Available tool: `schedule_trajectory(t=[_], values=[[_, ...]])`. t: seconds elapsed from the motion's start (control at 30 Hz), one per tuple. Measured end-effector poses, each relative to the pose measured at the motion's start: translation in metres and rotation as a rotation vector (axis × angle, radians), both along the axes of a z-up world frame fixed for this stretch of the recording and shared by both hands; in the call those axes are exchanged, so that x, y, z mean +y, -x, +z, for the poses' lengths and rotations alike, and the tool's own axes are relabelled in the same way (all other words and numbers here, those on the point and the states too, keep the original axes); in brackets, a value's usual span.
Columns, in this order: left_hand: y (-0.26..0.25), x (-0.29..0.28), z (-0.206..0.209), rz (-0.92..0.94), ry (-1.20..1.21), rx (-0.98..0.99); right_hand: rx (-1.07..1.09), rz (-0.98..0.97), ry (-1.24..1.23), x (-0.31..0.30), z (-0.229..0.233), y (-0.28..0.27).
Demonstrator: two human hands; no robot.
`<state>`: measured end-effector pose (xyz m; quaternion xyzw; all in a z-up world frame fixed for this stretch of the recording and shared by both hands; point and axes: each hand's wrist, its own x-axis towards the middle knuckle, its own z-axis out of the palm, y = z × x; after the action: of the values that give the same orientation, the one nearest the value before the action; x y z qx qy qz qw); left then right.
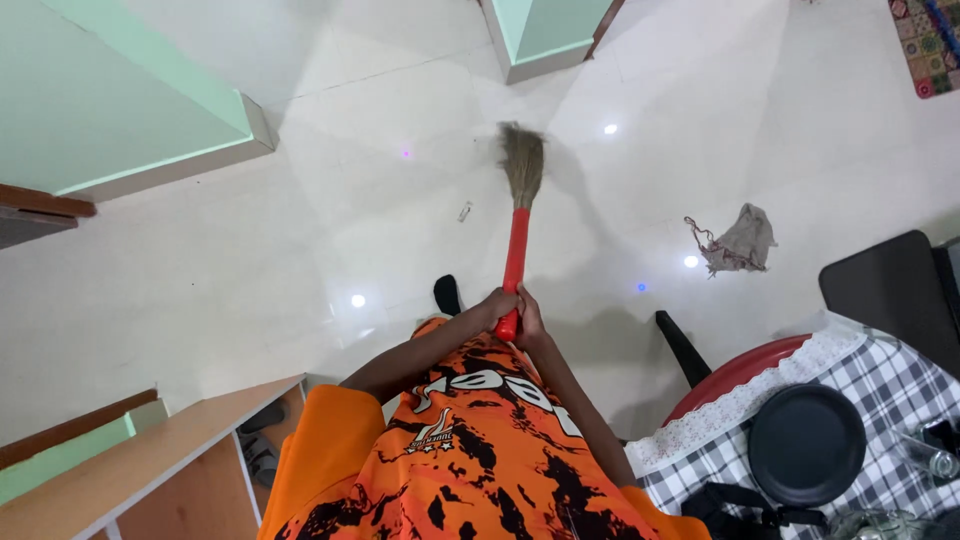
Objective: The person sweeps the tiled floor using a broom, moving debris between different rooms including a dining area and a hallway.
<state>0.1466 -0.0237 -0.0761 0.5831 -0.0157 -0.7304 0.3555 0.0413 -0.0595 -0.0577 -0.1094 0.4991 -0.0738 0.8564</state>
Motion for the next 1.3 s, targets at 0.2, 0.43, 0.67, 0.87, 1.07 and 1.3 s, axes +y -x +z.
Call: schedule_trajectory(t=[0.2, 0.43, 0.67, 0.87, 1.07, 1.3], values=[[-0.019, -0.014, -0.004, -0.086, 0.114, 0.049, 0.047, -0.066, 0.199, -0.002, 0.012, -0.015], [-0.057, -0.003, -0.018, -0.215, -0.048, 0.169, 0.144, 0.028, 0.050, 0.005, 0.004, -0.046], [-0.106, 0.007, -0.034, 0.212, -0.182, 0.235, 0.113, 0.393, 0.011, -0.013, -0.030, -0.102], [-0.124, -0.008, -0.031, 0.127, -0.014, 0.053, 0.103, 0.212, 0.059, -0.026, -0.017, -0.123], [-0.092, -0.021, 0.027, -0.121, 0.038, -0.032, 0.050, 0.091, 0.103, -0.023, 0.016, -0.073], [-0.044, -0.019, 0.052, -0.291, 0.181, 0.021, 0.067, -0.138, 0.162, 0.005, 0.060, -0.026]])
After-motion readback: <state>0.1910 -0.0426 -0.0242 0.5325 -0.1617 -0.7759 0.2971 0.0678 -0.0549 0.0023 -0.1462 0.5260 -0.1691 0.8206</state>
